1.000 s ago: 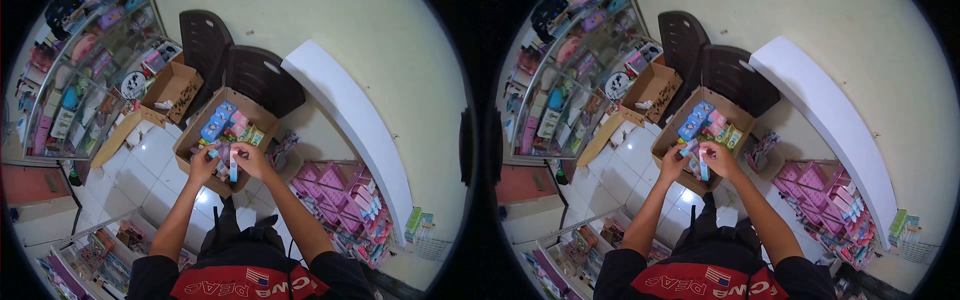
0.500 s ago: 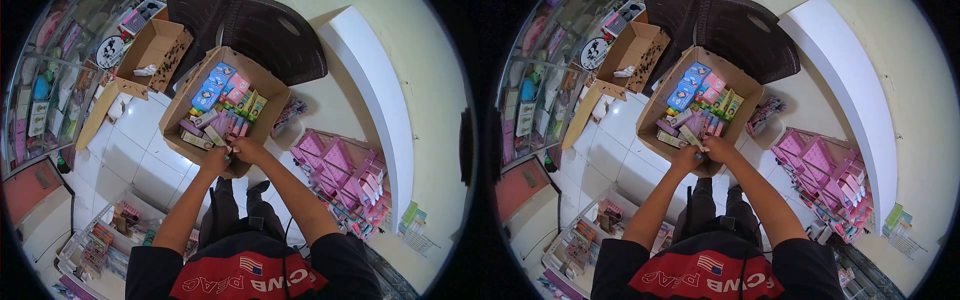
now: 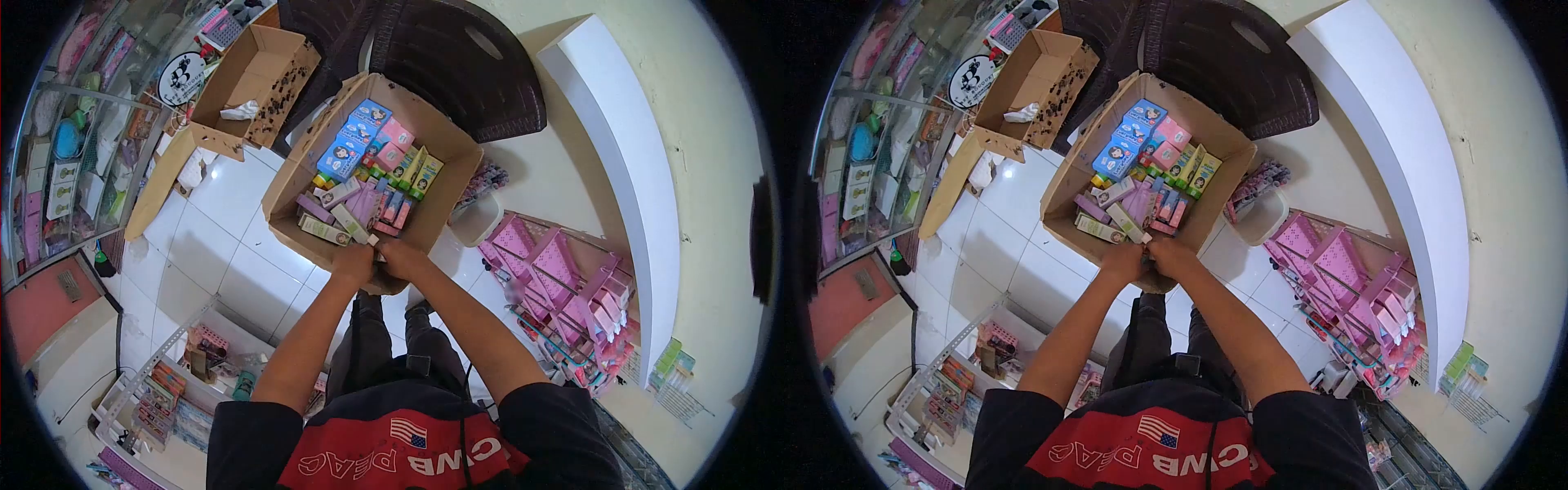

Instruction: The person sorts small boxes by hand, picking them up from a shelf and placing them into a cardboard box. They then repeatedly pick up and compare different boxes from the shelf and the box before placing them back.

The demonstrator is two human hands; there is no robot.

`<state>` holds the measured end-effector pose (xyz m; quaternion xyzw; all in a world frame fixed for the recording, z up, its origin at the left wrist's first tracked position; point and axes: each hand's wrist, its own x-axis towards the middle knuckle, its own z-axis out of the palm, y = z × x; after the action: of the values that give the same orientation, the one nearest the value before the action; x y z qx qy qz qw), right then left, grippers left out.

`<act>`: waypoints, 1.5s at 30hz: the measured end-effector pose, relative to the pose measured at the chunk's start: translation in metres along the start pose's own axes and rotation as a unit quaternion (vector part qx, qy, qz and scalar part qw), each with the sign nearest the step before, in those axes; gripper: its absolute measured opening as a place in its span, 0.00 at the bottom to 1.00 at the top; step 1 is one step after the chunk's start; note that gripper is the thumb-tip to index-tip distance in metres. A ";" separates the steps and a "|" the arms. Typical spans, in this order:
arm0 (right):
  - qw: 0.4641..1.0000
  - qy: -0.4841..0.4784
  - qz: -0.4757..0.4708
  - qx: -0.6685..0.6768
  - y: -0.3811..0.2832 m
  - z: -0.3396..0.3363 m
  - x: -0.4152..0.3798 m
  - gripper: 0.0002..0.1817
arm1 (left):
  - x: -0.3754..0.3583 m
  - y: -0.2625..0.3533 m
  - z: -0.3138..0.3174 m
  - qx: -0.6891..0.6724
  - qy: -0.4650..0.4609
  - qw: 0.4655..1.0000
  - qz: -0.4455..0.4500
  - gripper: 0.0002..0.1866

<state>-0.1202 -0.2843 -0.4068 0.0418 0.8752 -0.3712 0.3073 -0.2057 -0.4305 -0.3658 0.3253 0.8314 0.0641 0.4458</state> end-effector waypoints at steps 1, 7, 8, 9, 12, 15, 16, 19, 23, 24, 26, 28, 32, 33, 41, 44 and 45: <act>1.000 0.016 -0.007 -0.014 -0.007 -0.009 -0.004 0.17 | -0.002 -0.002 -0.003 0.001 0.002 1.000 0.001 0.20; 0.999 0.036 -0.009 -0.037 -0.034 -0.052 -0.029 0.18 | -0.039 0.000 -0.039 -0.022 0.084 0.995 0.039 0.22; 0.999 0.037 -0.004 -0.031 -0.041 -0.061 -0.036 0.20 | -0.045 -0.002 -0.039 -0.066 0.126 0.989 0.050 0.20; 0.998 0.045 -0.005 -0.034 -0.044 -0.068 -0.044 0.20 | -0.052 -0.001 -0.043 -0.108 0.167 0.978 0.062 0.19; 0.989 0.125 -0.058 0.048 -0.049 -0.079 -0.072 0.23 | -0.071 0.003 -0.052 -0.192 0.198 0.957 0.091 0.19; 0.973 0.213 -0.052 0.071 -0.048 -0.082 -0.100 0.23 | -0.094 0.017 -0.061 -0.230 0.227 0.939 0.114 0.19; 0.970 0.214 -0.042 0.107 -0.053 -0.090 -0.113 0.21 | -0.100 0.022 -0.060 -0.273 0.233 0.927 0.110 0.19; 0.952 0.248 -0.036 0.175 -0.054 -0.096 -0.148 0.19 | -0.109 0.039 -0.056 -0.324 0.238 0.908 0.122 0.19; 0.916 0.303 -0.012 0.262 -0.049 -0.103 -0.199 0.17 | -0.119 0.080 -0.051 -0.407 0.247 0.863 0.173 0.18; 0.912 0.316 -0.014 0.261 -0.050 -0.107 -0.213 0.17 | -0.121 0.092 -0.050 -0.438 0.220 0.856 0.166 0.17; 0.888 0.348 -0.003 0.300 -0.052 -0.116 -0.244 0.17 | -0.134 0.126 -0.061 -0.462 0.187 0.850 0.170 0.15; 0.870 0.382 -0.007 0.313 -0.050 -0.123 -0.275 0.17 | -0.142 0.155 -0.065 -0.443 0.184 0.857 0.189 0.14; 0.816 0.458 -0.027 0.352 -0.040 -0.130 -0.338 0.17 | -0.154 0.215 -0.067 -0.434 0.181 0.846 0.251 0.13; 0.807 0.476 -0.027 0.350 -0.037 -0.129 -0.354 0.17 | -0.157 0.230 -0.067 -0.424 0.175 0.848 0.267 0.13; 0.692 0.590 -0.036 0.415 -0.012 -0.117 -0.488 0.16 | -0.173 0.356 -0.041 -0.397 0.104 0.826 0.386 0.13; 0.655 0.616 -0.038 0.436 -0.004 -0.110 -0.536 0.15 | -0.192 0.408 -0.032 -0.366 0.055 0.852 0.371 0.13; 0.647 0.626 -0.035 0.433 0.000 -0.106 -0.551 0.15 | -0.193 0.422 -0.024 -0.360 0.046 0.851 0.380 0.13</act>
<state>0.2710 -0.1274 -0.0368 0.3619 0.6000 -0.6036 -0.3804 0.0548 -0.2125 -0.0489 0.4292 0.5812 0.5387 0.4334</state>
